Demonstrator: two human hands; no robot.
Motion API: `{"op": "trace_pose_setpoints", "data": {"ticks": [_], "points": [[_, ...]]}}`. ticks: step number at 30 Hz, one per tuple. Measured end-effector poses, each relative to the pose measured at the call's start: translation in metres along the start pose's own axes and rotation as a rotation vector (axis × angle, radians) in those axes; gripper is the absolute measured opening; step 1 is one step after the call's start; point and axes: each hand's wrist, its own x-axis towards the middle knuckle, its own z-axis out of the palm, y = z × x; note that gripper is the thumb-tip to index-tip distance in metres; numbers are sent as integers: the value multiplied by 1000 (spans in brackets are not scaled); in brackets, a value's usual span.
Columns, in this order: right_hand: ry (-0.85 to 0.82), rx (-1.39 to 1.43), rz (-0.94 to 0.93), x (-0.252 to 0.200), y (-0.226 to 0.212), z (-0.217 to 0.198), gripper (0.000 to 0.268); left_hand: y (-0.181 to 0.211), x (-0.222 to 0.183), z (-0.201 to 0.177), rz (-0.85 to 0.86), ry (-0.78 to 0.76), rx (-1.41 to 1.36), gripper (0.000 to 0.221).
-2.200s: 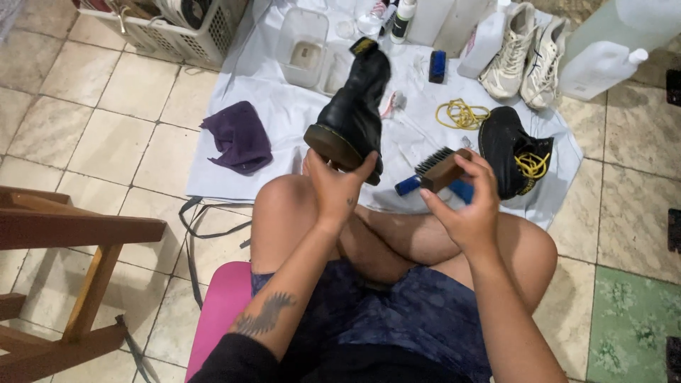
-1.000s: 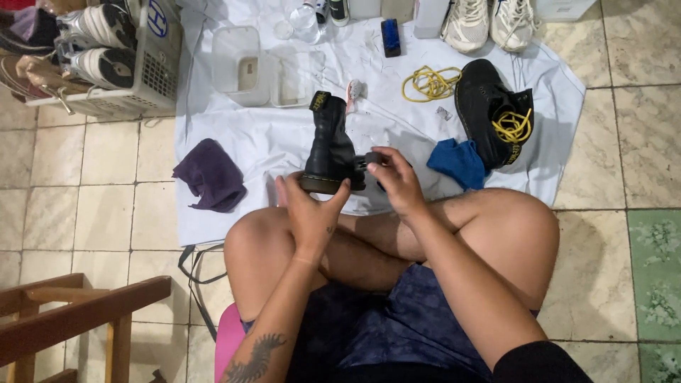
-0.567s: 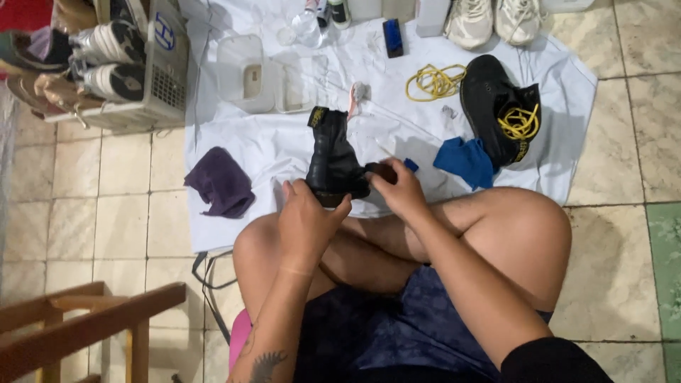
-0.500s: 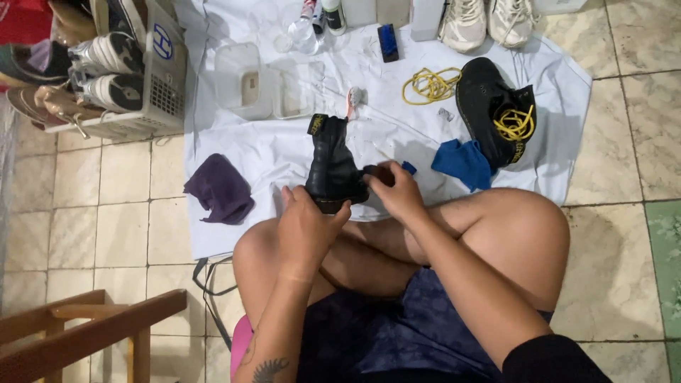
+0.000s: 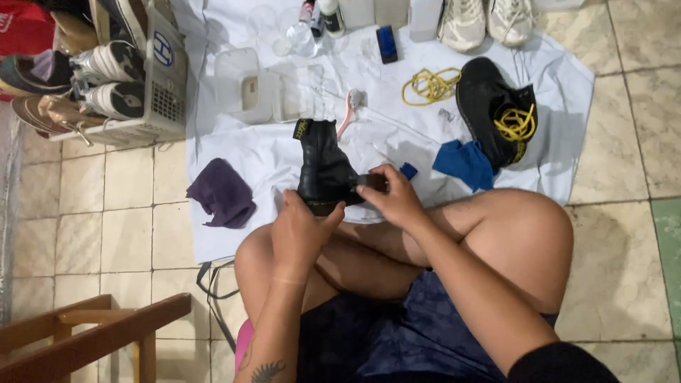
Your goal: Final buffing and cleaning of a black leather boot using a cloth and a brush to achieve a polished finish.
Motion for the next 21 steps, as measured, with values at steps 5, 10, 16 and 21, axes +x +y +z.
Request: {"op": "trace_pose_setpoints", "data": {"ticks": [5,10,16,21], "points": [[-31,32,-60,-3,-2,2,60,6,-3,-11,-22,-47,-34,103],[10,-67,-72,-2,-2,4,59,1,-3,-8,-5,-2,-51,109],[-21,26,-536,-16,-17,19,66,-4,-6,12,-4,40,1,119],[165,-23,-444,-17,-5,22,58,-1,-6,7,14,63,15,117]]}}
